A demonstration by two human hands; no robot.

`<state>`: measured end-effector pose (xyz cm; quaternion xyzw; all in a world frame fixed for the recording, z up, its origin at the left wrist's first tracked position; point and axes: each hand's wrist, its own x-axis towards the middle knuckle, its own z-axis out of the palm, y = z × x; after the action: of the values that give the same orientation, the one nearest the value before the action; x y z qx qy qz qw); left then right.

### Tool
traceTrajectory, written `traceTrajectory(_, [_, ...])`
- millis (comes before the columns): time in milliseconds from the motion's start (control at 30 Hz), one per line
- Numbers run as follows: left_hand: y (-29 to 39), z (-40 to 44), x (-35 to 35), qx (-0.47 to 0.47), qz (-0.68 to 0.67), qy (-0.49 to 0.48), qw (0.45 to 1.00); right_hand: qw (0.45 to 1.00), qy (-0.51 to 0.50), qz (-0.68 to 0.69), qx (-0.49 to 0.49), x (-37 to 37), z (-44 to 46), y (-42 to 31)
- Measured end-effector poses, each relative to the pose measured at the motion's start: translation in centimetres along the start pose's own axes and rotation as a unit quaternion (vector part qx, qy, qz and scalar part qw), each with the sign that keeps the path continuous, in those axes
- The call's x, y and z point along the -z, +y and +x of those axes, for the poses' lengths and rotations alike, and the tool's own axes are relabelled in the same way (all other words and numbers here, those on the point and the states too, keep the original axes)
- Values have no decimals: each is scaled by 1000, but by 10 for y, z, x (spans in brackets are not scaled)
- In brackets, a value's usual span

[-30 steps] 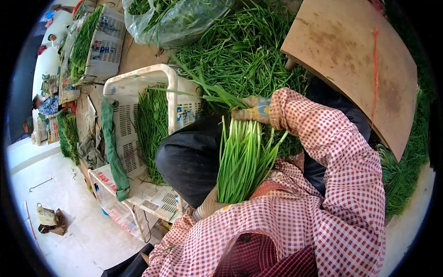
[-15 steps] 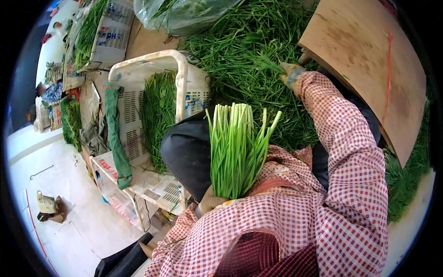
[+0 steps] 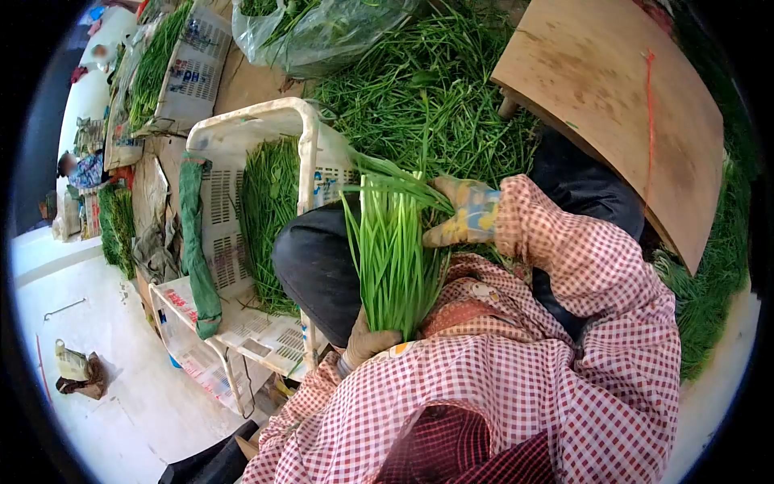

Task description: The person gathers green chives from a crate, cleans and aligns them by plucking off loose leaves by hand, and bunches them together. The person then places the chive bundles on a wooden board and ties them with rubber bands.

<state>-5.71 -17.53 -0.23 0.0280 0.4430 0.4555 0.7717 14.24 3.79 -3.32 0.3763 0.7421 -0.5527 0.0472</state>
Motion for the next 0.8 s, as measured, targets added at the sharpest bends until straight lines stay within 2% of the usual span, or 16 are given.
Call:
traceTrajectory(33, [-3, -1, 2, -12, 25, 14, 1000, 1000, 3, 1, 0, 2, 1, 1])
traceTrajectory(100, [-5, -2, 10, -26, 50, 27, 998, 996, -59, 1, -72, 5, 4, 1])
traceTrajectory(133, [-3, -3, 16, -5, 143, 44, 989, 992, -80, 0, -96, 6, 5, 3])
traceTrajectory(167, [-3, -4, 23, 18, 235, 61, 970, 992, -99, 47, -63, 4, 7, 9])
traceTrajectory(200, [-4, -3, 32, 34, 247, 48, 967, 988, -117, 95, -30, 1, 8, 15])
traceTrajectory(233, [-3, -1, 29, 33, 247, 45, 967, 981, -133, 141, 2, 2, 8, 17])
traceTrajectory(300, [2, 1, 19, 32, 168, -8, 985, 981, -105, 157, -31, 2, -1, 16])
traceTrajectory(333, [4, 1, 14, 32, 165, -6, 986, 944, -140, 298, -34, -6, 8, 40])
traceTrajectory(367, [7, 2, 9, 49, 151, -4, 987, 928, -134, 345, -53, -11, 9, 43])
traceTrajectory(500, [11, 7, -6, 76, 88, -12, 993, 896, -84, 402, -170, -20, 17, 40])
traceTrajectory(633, [11, 12, 0, 94, 58, -4, 994, 836, -36, 475, -272, -26, 39, 38])
traceTrajectory(733, [11, 12, 5, 108, 51, 10, 993, 790, 37, 507, -343, -15, 65, 40])
traceTrajectory(767, [12, 9, 2, 100, 44, 11, 994, 794, 57, 486, -361, -3, 76, 43])
traceTrajectory(800, [12, 7, -2, 92, 37, 12, 995, 945, 3, 214, -247, 15, 79, 51])
